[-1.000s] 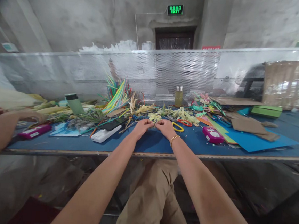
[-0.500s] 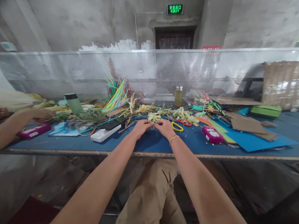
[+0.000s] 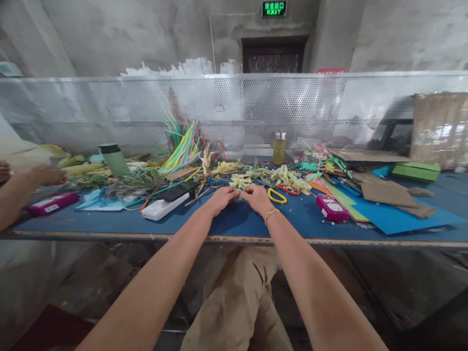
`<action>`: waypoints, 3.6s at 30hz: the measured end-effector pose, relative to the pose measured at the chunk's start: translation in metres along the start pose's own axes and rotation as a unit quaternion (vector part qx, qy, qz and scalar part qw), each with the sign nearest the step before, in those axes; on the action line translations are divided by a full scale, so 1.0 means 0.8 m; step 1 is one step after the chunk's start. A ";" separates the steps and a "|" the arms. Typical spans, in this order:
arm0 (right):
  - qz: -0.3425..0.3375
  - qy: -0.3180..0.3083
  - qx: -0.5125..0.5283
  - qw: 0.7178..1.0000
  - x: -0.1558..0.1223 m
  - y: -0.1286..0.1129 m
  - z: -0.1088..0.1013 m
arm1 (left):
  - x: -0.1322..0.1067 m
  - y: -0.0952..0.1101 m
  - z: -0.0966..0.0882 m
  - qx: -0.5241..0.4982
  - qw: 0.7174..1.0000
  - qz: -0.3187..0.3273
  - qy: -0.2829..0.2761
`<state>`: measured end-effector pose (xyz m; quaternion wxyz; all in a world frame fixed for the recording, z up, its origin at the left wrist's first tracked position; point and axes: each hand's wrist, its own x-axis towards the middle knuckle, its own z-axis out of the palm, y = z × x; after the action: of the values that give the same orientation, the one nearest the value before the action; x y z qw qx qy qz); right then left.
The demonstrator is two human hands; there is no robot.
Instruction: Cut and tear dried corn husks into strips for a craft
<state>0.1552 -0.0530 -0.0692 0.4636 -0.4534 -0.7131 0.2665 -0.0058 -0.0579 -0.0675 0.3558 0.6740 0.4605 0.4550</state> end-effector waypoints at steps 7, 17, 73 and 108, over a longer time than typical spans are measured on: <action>-0.009 0.005 -0.025 1.000 -0.002 -0.004 0.003 | -0.001 0.001 0.000 -0.024 0.999 -0.001 -0.029; -0.016 0.002 -0.035 0.999 0.000 -0.007 0.000 | -0.002 0.004 -0.008 -0.097 0.993 -0.020 -0.056; -0.023 0.002 0.100 0.995 0.000 -0.004 0.003 | 0.007 -0.003 -0.001 -0.223 0.974 -0.035 0.015; -0.046 0.057 -0.010 0.997 0.001 -0.001 -0.002 | 0.000 0.007 -0.001 -0.179 0.982 -0.051 0.013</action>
<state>0.1563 -0.0530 -0.0674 0.5111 -0.4393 -0.7078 0.2118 -0.0045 -0.0597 -0.0621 0.4877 0.5690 0.4102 0.5197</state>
